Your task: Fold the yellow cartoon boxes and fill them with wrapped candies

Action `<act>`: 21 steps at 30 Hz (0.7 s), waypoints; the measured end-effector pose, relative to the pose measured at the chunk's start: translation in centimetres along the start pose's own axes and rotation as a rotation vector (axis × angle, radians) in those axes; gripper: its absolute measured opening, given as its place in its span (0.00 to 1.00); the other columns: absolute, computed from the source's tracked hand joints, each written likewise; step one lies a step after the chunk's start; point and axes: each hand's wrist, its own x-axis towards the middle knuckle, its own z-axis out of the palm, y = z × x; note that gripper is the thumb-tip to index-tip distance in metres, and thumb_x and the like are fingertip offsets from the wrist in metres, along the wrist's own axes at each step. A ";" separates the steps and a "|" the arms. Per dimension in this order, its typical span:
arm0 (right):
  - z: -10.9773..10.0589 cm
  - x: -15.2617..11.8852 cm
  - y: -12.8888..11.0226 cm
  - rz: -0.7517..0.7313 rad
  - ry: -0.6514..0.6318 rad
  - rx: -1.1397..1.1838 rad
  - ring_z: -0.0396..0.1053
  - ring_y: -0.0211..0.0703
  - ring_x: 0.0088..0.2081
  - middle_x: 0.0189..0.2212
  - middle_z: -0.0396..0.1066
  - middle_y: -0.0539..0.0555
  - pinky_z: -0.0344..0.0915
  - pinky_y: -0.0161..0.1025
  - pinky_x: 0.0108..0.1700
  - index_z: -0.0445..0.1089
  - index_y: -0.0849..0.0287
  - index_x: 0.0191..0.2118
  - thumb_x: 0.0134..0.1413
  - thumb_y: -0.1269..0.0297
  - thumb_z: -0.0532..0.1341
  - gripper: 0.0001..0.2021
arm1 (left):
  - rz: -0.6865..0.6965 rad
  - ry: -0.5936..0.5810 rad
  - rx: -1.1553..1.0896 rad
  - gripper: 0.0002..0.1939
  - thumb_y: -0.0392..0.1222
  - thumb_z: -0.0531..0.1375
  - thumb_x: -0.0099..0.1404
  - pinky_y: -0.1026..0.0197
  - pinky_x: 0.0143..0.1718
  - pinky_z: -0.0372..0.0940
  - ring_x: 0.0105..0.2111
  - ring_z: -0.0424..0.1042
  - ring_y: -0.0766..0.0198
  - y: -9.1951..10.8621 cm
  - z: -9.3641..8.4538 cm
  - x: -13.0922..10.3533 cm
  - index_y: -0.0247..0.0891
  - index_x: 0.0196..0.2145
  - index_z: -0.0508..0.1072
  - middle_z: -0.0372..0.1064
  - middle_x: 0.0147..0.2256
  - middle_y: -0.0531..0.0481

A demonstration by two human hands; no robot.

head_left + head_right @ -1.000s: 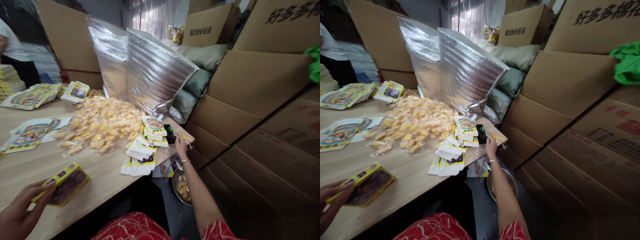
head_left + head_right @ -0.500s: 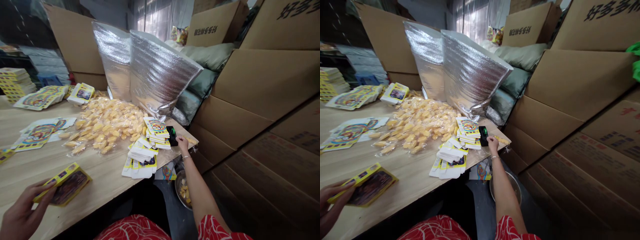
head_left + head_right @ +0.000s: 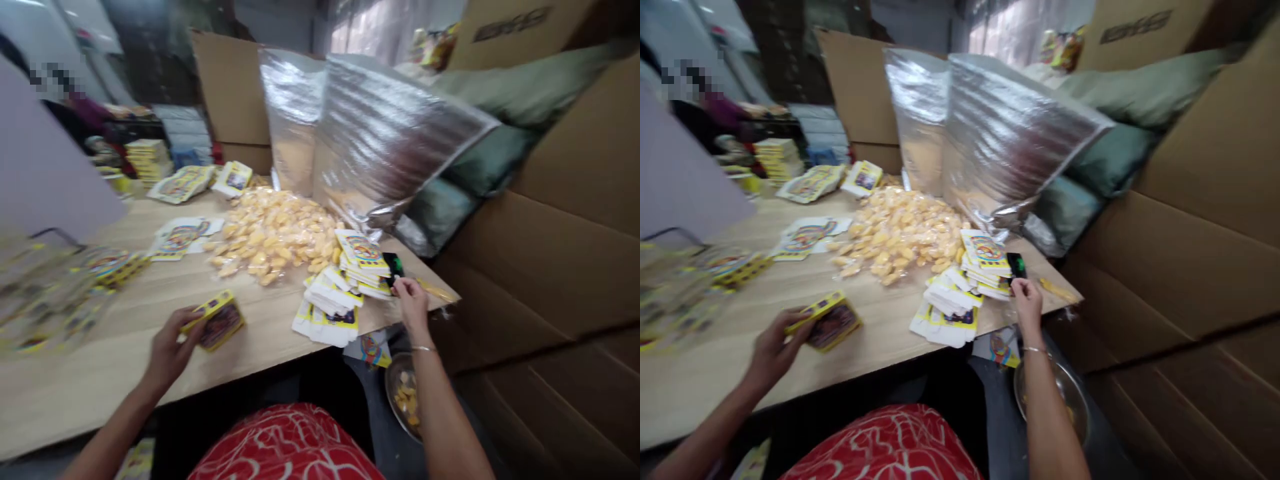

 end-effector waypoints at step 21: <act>25.5 -18.6 -8.7 -0.253 -1.014 -0.184 0.69 0.39 0.24 0.21 0.70 0.46 0.63 0.34 0.28 0.64 0.57 0.47 0.55 0.62 0.62 0.14 | 0.014 -0.043 -0.042 0.12 0.44 0.54 0.66 0.57 0.45 0.68 0.45 0.71 0.59 -0.9 0.7 -0.9 0.39 0.46 0.65 0.68 0.44 0.44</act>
